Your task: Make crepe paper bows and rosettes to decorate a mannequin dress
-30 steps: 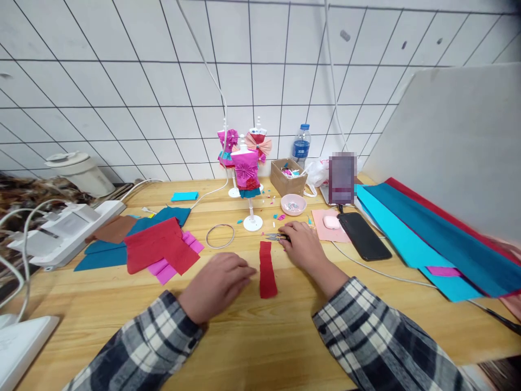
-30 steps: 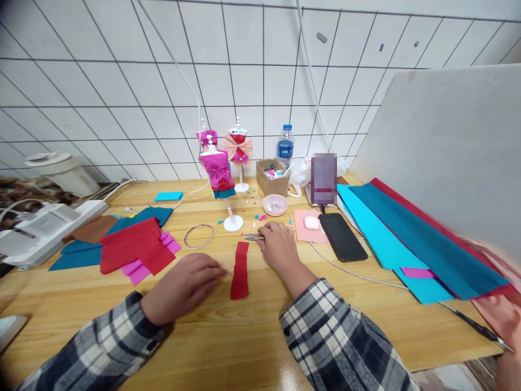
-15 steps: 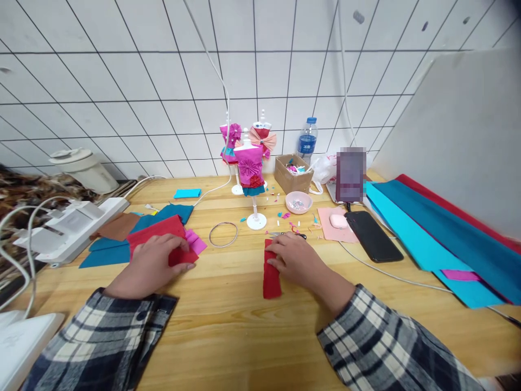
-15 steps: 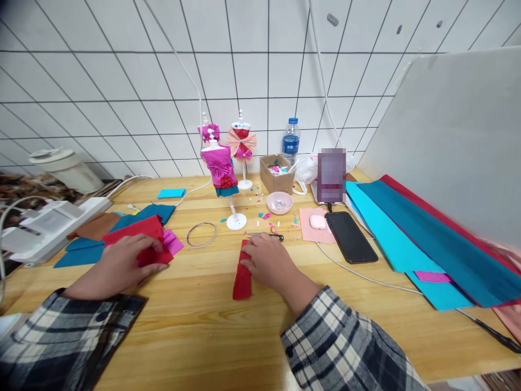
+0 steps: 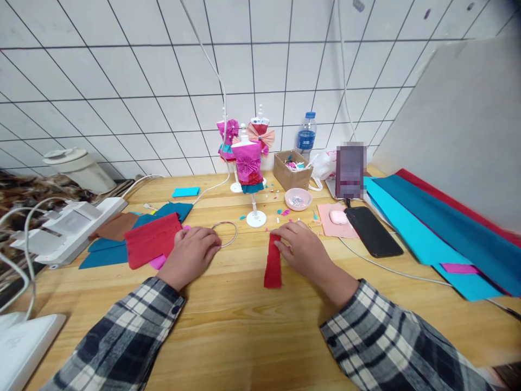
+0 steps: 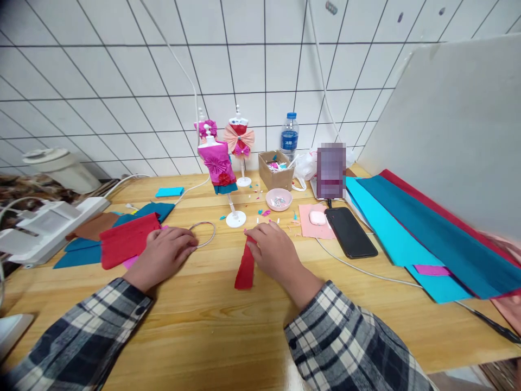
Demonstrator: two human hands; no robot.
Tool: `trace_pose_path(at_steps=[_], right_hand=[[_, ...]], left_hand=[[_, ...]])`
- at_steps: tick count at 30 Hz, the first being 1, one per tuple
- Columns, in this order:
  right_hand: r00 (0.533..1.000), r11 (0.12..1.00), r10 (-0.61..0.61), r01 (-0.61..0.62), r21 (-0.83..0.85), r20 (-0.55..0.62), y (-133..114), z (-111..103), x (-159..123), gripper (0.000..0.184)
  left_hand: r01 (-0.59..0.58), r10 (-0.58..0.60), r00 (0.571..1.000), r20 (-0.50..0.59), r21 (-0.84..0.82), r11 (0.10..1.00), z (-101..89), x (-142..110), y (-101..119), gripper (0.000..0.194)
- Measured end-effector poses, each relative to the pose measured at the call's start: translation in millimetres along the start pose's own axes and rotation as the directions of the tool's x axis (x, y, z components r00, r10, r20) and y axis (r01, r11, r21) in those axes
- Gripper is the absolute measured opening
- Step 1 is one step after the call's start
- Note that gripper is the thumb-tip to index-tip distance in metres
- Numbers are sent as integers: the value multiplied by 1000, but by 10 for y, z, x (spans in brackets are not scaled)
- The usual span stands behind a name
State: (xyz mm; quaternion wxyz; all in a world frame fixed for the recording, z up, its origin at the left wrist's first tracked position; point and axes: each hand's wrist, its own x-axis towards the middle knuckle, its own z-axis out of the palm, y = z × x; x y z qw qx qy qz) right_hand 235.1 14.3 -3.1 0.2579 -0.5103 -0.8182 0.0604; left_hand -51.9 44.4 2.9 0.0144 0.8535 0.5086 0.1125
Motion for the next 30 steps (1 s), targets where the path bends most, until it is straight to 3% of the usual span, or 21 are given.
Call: trace_pose_path(at_steps=[3,6,8,10,14,17,19,23,30], right_hand=[[997,998,6,-2,65,-76,-49,-2,-18,30],[994,980,26,-3,200,-109,-143,1,-50,44],[993,968,8,22,248,-118,-207,4,-66,49],[991,963,-20,56,265,-136,-248,7,-73,49],[990,940,-69,105,324,-122,-272,21,-84,53],[989,910,35,29,414,-145,-299,34,-107,50],[979,894,92,1,449,-184,-332,36,-123,39],[979,918,37,46,395,-200,-400,41,-133,24],[983,888,138,-69,454,-120,-400,78,-107,18]], left_hand=[[7,-19,999,-30,-347,938,47,-19,241,21],[48,-78,997,-7,-727,685,105,-76,580,18],[29,-43,999,5,-817,576,141,-107,763,17],[2,-12,1000,-5,-847,531,163,-123,864,16],[-96,102,994,-39,-754,650,156,-136,875,20],[-159,134,987,-87,-652,741,139,-149,851,21],[-169,132,986,-106,-599,783,137,-157,848,19],[-185,140,982,-126,-508,841,144,-165,851,19],[-182,151,983,-103,-452,873,148,-171,849,22]])
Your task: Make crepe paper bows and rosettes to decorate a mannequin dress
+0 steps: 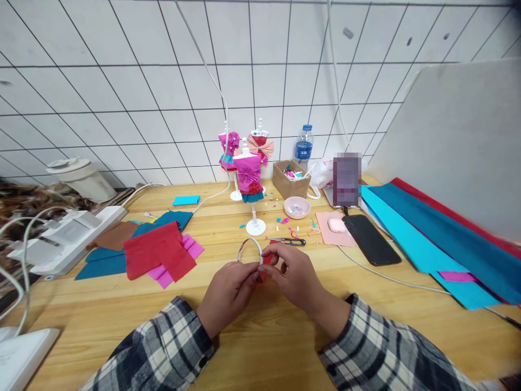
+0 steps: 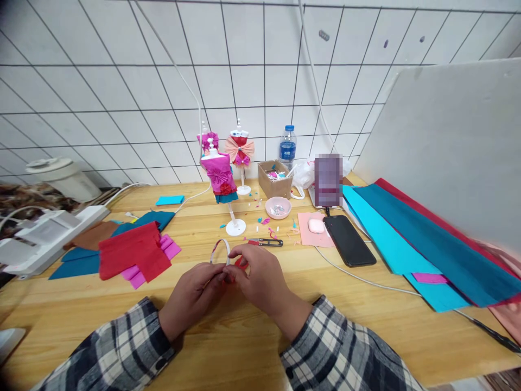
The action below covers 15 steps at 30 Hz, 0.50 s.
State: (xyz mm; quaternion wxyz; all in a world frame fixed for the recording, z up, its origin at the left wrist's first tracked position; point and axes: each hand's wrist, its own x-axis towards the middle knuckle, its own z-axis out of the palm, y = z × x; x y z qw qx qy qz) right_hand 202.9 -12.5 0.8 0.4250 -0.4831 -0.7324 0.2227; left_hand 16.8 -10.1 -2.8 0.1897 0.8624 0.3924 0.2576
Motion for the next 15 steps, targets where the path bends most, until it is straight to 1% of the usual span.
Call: trace_pose_path(at_steps=[5,7,9,10,12,13,14,15], right_hand=[[993,998,64,-66,18,97,54,30,21,11],[991,999,45,-46,4,125,74,46,30,10],[992,999,27,-24,-29,126,99,29,46,11],[994,998,29,-22,-61,109,119,-1,60,10],[997,983,50,-38,-178,59,189,-106,97,9],[998,962,56,-45,-271,34,240,-175,118,9],[997,924,62,-41,-379,42,301,-248,140,10],[996,881,88,-63,-469,30,367,-316,161,13]], left_hand=[[54,-53,998,29,-36,998,28,22,-4,24],[107,-105,994,26,-79,991,33,34,-13,24],[179,-183,983,-20,-129,976,21,40,-32,24],[215,-225,973,-56,-150,965,8,39,-46,25],[274,-300,946,-125,-190,943,-28,31,-82,28],[296,-329,932,-148,-207,932,-47,24,-102,29],[315,-353,922,-160,-220,923,-64,18,-122,30],[329,-369,916,-158,-231,916,-77,12,-141,30]])
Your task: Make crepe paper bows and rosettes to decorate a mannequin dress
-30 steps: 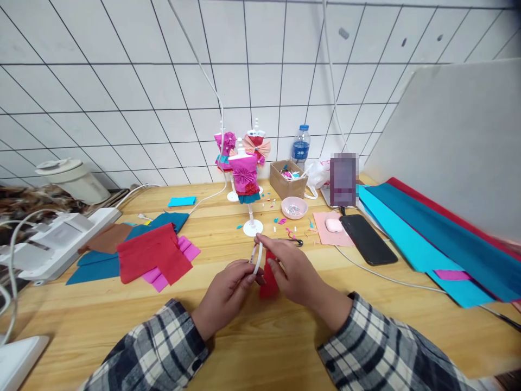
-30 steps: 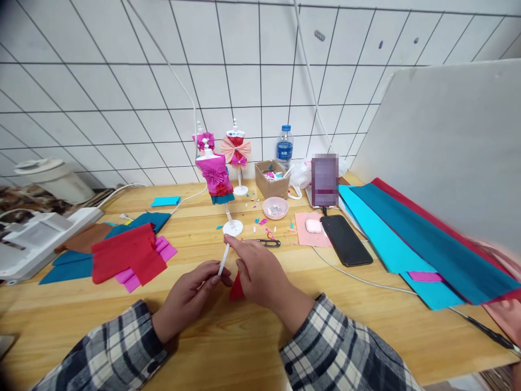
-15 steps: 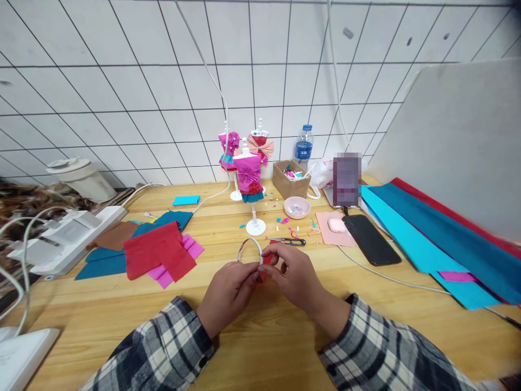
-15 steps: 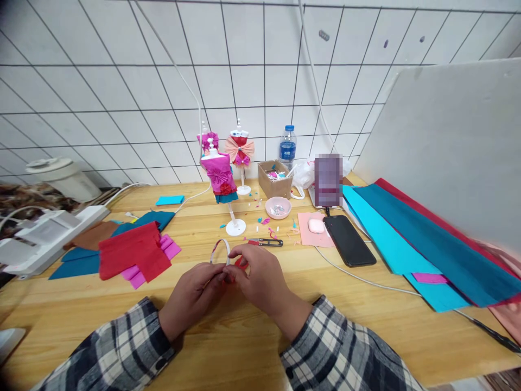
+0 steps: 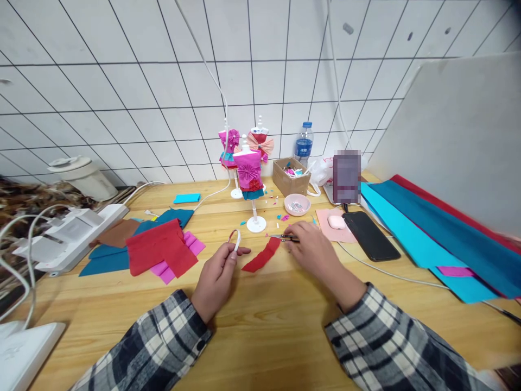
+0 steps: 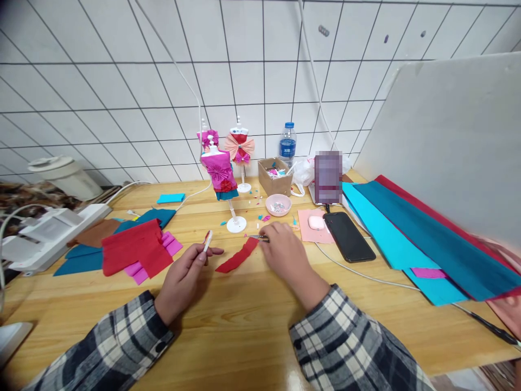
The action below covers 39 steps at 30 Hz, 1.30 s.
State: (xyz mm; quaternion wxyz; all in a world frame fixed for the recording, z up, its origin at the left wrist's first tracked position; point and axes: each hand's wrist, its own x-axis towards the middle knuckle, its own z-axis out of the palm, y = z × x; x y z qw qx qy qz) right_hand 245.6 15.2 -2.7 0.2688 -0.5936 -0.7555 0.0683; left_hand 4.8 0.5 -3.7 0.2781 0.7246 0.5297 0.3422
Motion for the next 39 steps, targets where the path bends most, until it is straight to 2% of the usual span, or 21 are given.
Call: trace_pose_path(at_steps=[3,6,8,11,13,16,19,22,25,27,29,31,35,39], right_hand=[[992,984,91,-77,-158,83,225,-32,56,23],[979,971,140,-108,-211,145,315,-10,83,18],[974,963,176,-141,-228,141,317,-13,92,14],[968,951,232,-206,-231,92,282,-61,96,17],[972,952,234,-221,-214,34,239,-86,92,21],[988,971,153,-152,-184,-11,155,-56,76,26],[994,973,95,-80,-215,57,104,28,64,23],[991,968,110,-88,-235,80,109,70,64,20],[997,992,79,-78,-101,2,76,48,46,24],[999,997,-1,4,83,-34,-10,31,9,25],[994,956,-95,105,275,-52,-133,33,-45,28],[988,904,-140,155,399,-66,-255,59,-100,32],[988,870,-133,157,468,-83,-385,127,-161,20],[988,878,-116,150,455,-101,-389,123,-149,9]], left_hand=[[-2,2,997,83,2,1000,-16,11,-34,28],[-87,76,971,228,37,996,7,12,-30,30],[-127,107,953,283,54,990,25,6,-12,31],[-113,92,940,330,42,993,48,-6,20,29],[-92,76,934,349,29,995,63,-10,37,27],[-88,74,933,352,23,996,84,-10,48,28],[-84,71,932,355,23,996,97,-8,39,29],[-94,80,940,331,24,995,87,-15,34,29],[-125,107,951,291,45,991,59,-45,64,29],[-148,129,950,285,46,988,43,-75,99,28],[-172,153,945,288,40,984,35,-102,128,26],[-188,169,942,289,39,981,37,-119,142,26],[-200,178,940,290,46,979,50,-123,133,25],[-227,197,938,284,77,971,49,-111,126,26]])
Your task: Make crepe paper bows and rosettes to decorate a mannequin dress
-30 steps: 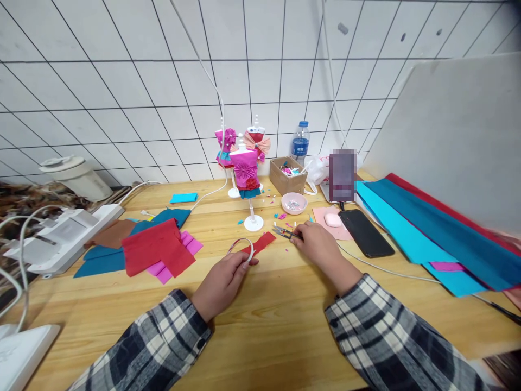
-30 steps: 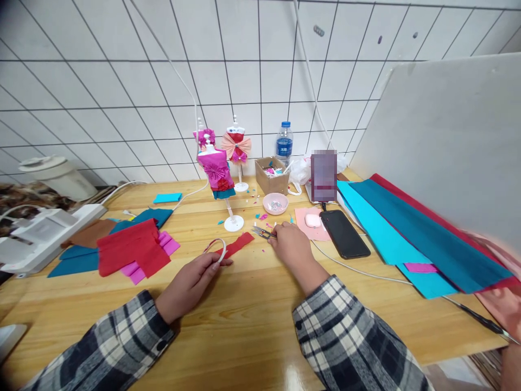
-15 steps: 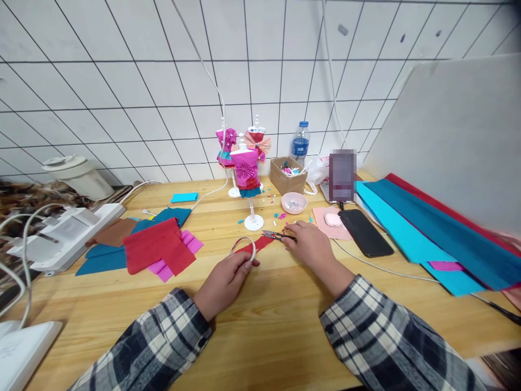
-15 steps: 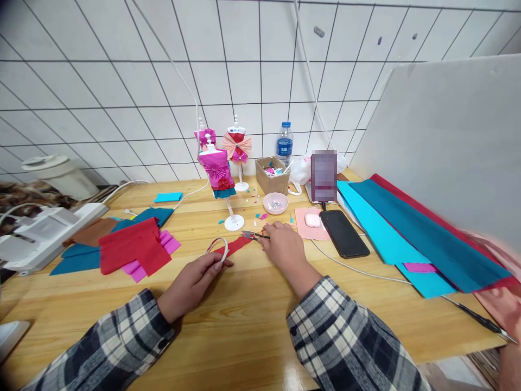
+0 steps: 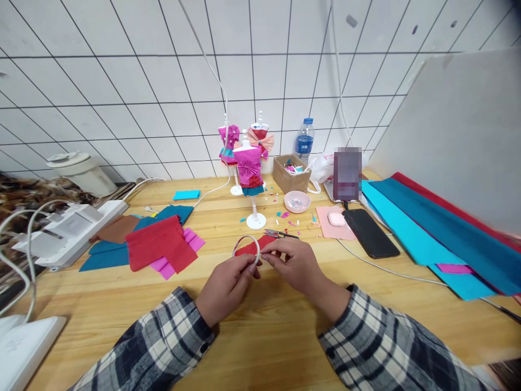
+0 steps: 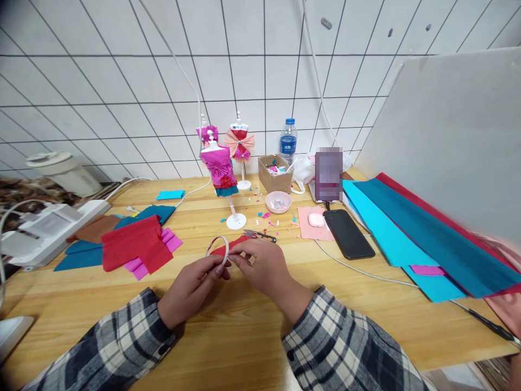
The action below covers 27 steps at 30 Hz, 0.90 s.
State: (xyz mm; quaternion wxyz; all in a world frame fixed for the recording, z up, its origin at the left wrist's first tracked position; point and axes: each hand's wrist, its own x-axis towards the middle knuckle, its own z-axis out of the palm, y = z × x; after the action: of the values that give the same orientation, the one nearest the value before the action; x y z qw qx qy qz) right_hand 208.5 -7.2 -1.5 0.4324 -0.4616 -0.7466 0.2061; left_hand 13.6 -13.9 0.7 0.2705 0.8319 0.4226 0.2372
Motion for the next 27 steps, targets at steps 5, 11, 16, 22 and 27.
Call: trace_pose_path(at_steps=[5,11,16,22,27], right_hand=[[997,998,46,-49,-48,-66,27,-105,37,7],[998,997,-11,6,-80,-69,-8,-138,21,6],[951,925,-308,308,-223,39,-138,-126,-38,11],[880,873,-475,468,-137,-20,-255,-200,-107,16],[980,980,-187,191,57,-68,-174,-243,-40,9]], left_hand=[[-60,65,997,-35,124,990,-49,16,-24,25],[3,19,995,-102,208,978,-98,17,-93,26],[99,-103,986,-133,-38,994,-110,1,-34,28],[229,-286,859,-425,-183,956,-398,50,-396,30],[275,-203,891,-406,127,953,-663,106,-644,29]])
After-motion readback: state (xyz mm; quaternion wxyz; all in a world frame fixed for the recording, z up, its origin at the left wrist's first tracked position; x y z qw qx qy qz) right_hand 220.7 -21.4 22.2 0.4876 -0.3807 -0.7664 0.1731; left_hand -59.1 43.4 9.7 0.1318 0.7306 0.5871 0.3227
